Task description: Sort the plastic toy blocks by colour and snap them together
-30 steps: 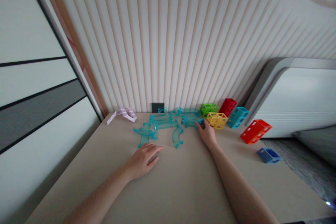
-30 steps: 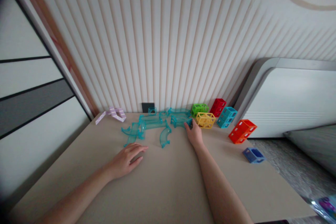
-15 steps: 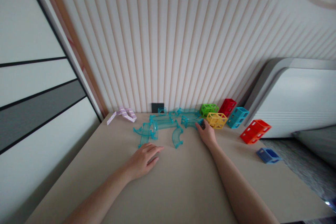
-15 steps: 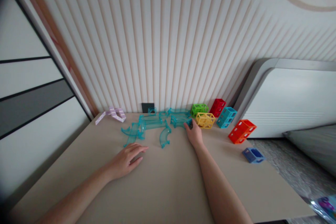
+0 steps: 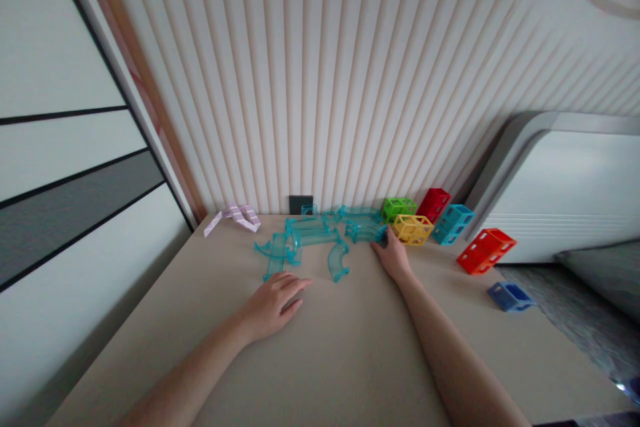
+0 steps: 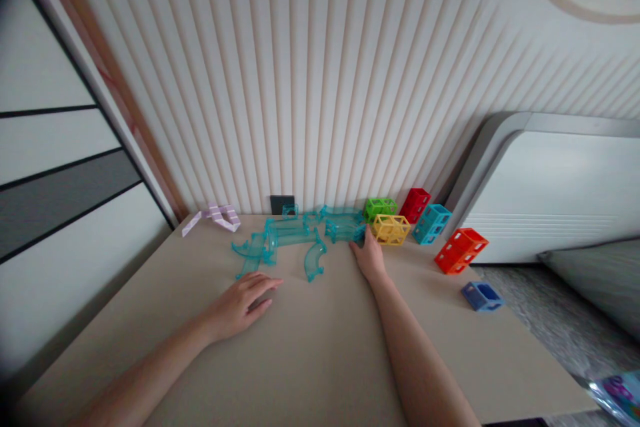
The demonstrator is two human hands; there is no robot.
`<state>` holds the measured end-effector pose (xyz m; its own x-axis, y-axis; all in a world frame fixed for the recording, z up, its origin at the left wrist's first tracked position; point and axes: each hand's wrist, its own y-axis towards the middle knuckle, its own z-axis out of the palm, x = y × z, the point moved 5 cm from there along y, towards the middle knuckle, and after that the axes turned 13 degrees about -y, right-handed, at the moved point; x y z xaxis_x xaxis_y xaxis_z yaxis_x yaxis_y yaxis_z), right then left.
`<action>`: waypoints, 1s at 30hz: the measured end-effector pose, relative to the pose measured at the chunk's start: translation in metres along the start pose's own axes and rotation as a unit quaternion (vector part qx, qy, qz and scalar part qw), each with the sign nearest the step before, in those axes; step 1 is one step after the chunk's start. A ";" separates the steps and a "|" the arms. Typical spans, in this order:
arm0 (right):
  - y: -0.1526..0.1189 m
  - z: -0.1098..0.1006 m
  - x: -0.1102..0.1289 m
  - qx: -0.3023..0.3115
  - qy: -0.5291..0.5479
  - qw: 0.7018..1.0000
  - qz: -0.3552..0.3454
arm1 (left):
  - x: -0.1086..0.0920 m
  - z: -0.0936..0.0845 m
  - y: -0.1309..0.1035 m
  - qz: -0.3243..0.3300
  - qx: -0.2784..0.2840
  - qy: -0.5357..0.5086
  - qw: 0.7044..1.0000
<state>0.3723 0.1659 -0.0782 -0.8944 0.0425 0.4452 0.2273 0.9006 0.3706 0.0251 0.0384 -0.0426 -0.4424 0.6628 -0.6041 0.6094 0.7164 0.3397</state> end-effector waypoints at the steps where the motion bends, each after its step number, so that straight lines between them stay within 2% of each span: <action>1: 0.000 0.001 0.000 0.001 -0.001 1.000 0.000 | 0.000 0.000 0.000 0.001 -0.002 0.000 1.000; 14: -0.008 -0.004 0.005 -0.009 -0.018 1.000 -0.011 | 0.000 0.000 0.001 -0.001 0.011 0.001 1.000; 19: -0.023 -0.019 0.014 -0.014 -0.028 0.999 -0.022 | 0.003 0.001 0.000 -0.005 0.012 0.003 1.000; 21: -0.027 -0.034 0.021 -0.053 -0.030 0.997 -0.039 | 0.003 0.002 -0.001 -0.004 0.013 0.004 1.000; 23: -0.029 -0.055 0.027 -0.141 -0.045 0.988 -0.049 | 0.004 0.002 -0.001 -0.003 0.013 0.004 1.000; 25: -0.030 -0.072 0.025 -0.222 -0.078 0.971 -0.029 | 0.004 0.002 -0.001 -0.003 0.014 0.004 1.000; 26: -0.029 -0.076 0.022 -0.243 -0.096 0.965 -0.010 | 0.004 0.003 -0.001 -0.003 0.016 0.005 1.000; 28: -0.025 -0.077 0.011 -0.245 -0.126 0.961 0.031 | 0.005 0.003 -0.001 -0.005 0.021 0.005 1.000; 30: -0.019 -0.072 -0.003 -0.221 -0.139 0.963 0.066 | 0.005 0.004 -0.001 -0.008 0.025 0.007 1.000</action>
<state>0.3980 0.1173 -0.0278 -0.9011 0.3129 0.3001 0.4328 0.6105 0.6633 0.0250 0.0406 -0.0492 -0.4603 0.6549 -0.5994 0.6346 0.7149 0.2937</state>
